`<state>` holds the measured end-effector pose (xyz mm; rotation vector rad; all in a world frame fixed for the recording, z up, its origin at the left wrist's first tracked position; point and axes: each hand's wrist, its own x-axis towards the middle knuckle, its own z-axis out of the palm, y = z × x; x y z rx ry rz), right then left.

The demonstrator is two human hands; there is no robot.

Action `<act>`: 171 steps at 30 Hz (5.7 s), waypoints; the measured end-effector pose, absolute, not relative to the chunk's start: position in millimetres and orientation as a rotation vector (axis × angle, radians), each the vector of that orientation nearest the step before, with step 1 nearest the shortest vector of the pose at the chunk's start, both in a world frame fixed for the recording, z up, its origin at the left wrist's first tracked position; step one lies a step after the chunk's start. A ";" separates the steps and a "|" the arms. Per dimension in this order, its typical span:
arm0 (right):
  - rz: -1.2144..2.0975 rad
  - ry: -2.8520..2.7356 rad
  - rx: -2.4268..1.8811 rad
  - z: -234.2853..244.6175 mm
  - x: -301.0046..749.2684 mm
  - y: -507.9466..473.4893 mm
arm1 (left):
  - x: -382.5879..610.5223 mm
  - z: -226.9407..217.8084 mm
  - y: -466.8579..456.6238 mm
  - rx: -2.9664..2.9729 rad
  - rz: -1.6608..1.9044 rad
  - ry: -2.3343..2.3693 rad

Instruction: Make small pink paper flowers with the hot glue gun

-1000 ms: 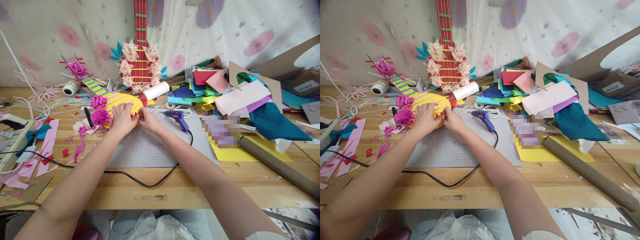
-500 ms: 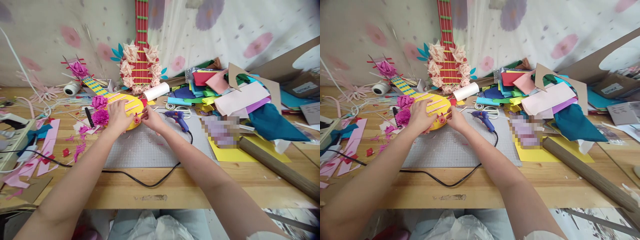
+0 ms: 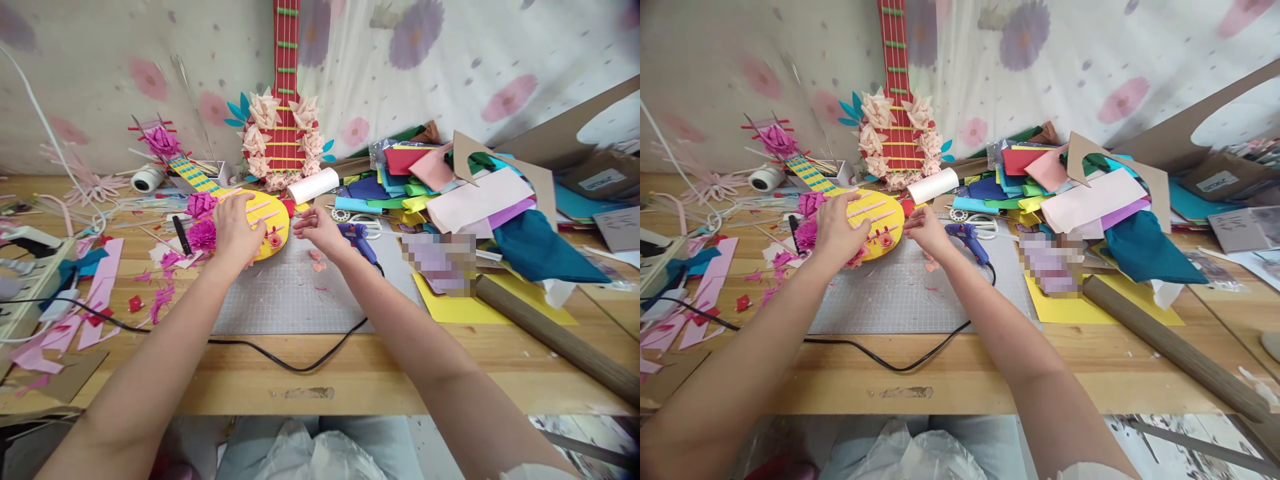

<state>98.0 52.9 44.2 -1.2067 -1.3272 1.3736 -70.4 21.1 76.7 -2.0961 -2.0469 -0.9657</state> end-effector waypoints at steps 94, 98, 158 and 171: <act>1.094 -1.589 -1.211 -20.5 145.8 10.6 | 5.0 -27.4 3.1 -2.425 -2.121 -2.364; 1.109 -1.598 -1.206 -22.1 146.5 11.4 | 4.6 -27.0 3.8 -2.386 -2.172 -2.360; 0.812 -1.637 -1.383 -15.7 151.2 12.5 | 5.2 -23.6 1.5 -2.298 -2.353 -2.324; 0.999 -1.534 -1.202 -16.1 146.7 12.2 | 6.3 -18.5 -1.5 -2.305 -2.340 -2.426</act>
